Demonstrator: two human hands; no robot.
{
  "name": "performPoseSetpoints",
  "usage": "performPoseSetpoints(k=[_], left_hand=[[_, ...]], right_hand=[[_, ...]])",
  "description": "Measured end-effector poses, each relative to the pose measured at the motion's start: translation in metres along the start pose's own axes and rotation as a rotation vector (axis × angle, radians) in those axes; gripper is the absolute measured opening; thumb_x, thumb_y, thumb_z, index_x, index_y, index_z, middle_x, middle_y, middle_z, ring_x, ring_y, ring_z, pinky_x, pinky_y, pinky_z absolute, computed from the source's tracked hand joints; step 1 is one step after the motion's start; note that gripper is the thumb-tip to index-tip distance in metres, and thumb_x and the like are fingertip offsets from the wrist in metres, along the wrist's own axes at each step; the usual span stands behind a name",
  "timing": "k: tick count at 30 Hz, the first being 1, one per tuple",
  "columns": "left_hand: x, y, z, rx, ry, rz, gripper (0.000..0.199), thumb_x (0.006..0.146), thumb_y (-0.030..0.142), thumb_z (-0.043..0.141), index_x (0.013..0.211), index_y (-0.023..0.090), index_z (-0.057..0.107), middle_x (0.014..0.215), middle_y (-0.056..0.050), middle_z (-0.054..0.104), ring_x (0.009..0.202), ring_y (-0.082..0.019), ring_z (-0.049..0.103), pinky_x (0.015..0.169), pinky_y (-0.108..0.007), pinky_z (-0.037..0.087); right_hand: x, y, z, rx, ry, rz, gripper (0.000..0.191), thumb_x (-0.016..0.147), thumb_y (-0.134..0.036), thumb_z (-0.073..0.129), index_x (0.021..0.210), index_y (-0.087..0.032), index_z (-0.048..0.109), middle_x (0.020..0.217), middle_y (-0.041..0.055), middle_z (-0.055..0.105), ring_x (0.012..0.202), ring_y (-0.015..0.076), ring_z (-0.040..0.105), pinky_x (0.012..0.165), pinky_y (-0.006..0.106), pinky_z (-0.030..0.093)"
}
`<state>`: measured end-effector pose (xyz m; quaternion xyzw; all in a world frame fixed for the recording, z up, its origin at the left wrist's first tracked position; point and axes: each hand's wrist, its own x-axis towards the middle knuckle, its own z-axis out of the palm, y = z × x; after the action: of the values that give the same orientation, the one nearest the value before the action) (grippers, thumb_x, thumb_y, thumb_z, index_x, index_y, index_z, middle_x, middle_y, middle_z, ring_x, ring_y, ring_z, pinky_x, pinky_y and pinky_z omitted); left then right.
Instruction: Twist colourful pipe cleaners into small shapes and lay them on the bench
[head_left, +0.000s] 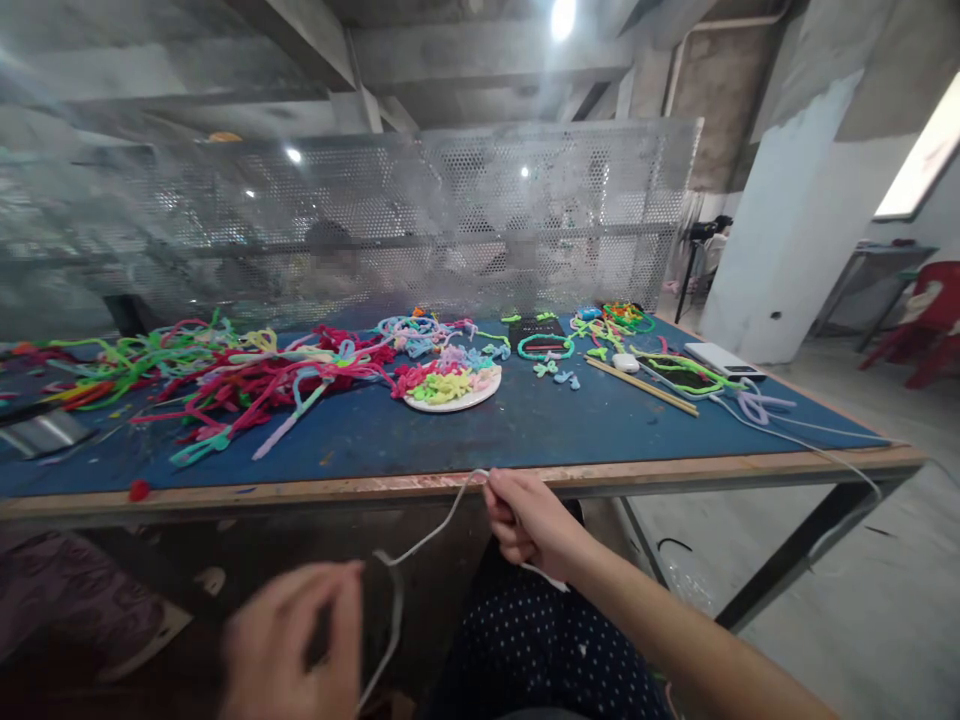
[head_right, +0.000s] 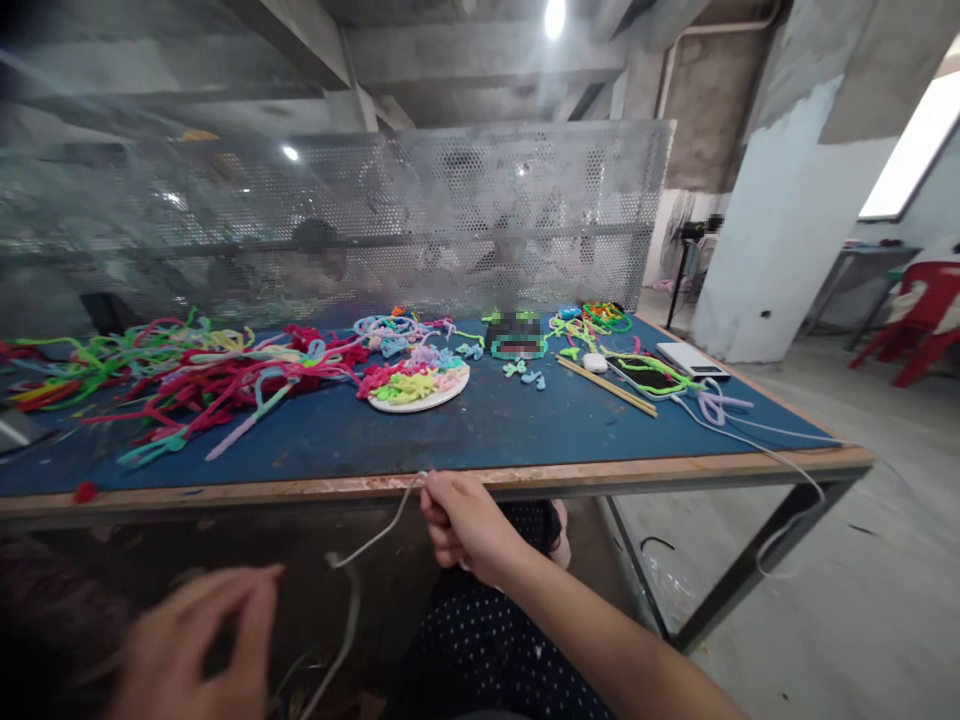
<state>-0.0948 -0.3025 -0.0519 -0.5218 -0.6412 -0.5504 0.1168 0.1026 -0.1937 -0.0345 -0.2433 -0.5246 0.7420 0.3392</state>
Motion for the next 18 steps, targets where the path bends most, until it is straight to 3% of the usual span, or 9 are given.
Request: performPoseSetpoints(k=[2,3,5,8,10,13,18], left_hand=[[-0.015,0.019,0.019,-0.193,-0.365,-0.041,0.018,0.084,0.033,0.056,0.075,0.030,0.071,0.084,-0.003,0.069,0.084,-0.026,0.063,0.085,-0.039,0.049],[-0.019,0.027,0.029,-0.275,-0.527,-0.115,0.017,0.083,0.034,0.058,0.085,0.029,0.073,0.092,-0.004,0.070,0.088,-0.026,0.063,0.082,-0.036,0.050],[-0.020,0.037,0.049,-0.440,-0.768,-0.281,0.029,0.080,0.035,0.064,0.108,0.025,0.070,0.105,-0.007,0.068,0.095,-0.025,0.062,0.084,-0.034,0.050],[-0.015,0.045,0.077,-0.790,-1.052,-0.589,0.031,0.075,0.041,0.071,0.091,0.014,0.073,0.074,-0.008,0.069,0.062,-0.017,0.061,0.051,-0.023,0.047],[-0.011,0.050,0.090,-0.931,-1.071,-0.699,0.037,0.072,0.046,0.072,0.079,0.010,0.072,0.057,-0.004,0.061,0.043,-0.011,0.051,0.037,-0.019,0.037],[0.001,0.062,0.101,-1.064,-0.934,-0.729,0.038,0.068,0.048,0.076,0.077,0.012,0.070,0.056,-0.001,0.058,0.042,-0.008,0.048,0.036,-0.017,0.038],[0.051,0.092,0.106,-1.302,-0.614,-0.663,0.028,0.068,0.040,0.080,0.075,0.017,0.065,0.060,0.002,0.062,0.049,-0.006,0.055,0.044,-0.014,0.045]], right_hand=[[0.010,-0.015,0.011,0.121,-0.020,0.029,0.035,0.087,-0.053,0.047,0.074,-0.022,0.038,0.055,-0.0120,0.025,0.038,0.0031,0.011,0.036,0.016,0.013],[0.015,-0.021,0.014,0.168,-0.034,0.040,0.032,0.087,-0.049,0.048,0.075,-0.021,0.039,0.055,-0.0119,0.025,0.039,0.0029,0.011,0.036,0.015,0.012],[0.026,-0.033,0.017,0.239,-0.057,0.052,0.026,0.087,-0.042,0.049,0.075,-0.020,0.041,0.054,-0.0118,0.026,0.039,0.0024,0.011,0.036,0.015,0.011],[0.043,-0.048,0.016,0.287,-0.065,0.047,0.024,0.090,-0.036,0.048,0.074,-0.019,0.042,0.053,-0.0120,0.025,0.038,0.0021,0.011,0.035,0.014,0.010],[0.053,-0.059,0.013,0.285,-0.054,0.027,0.024,0.092,-0.034,0.046,0.073,-0.019,0.041,0.052,-0.0123,0.023,0.038,0.0022,0.011,0.034,0.013,0.011],[0.066,-0.075,0.008,0.235,-0.013,-0.028,0.022,0.094,-0.030,0.045,0.075,-0.018,0.044,0.054,-0.0113,0.026,0.037,0.0019,0.016,0.035,0.012,0.017],[0.076,-0.093,-0.013,0.011,0.115,-0.134,0.012,0.089,-0.028,0.053,0.084,-0.018,0.051,0.078,-0.0023,0.053,0.057,0.0049,0.052,0.049,0.016,0.043]])
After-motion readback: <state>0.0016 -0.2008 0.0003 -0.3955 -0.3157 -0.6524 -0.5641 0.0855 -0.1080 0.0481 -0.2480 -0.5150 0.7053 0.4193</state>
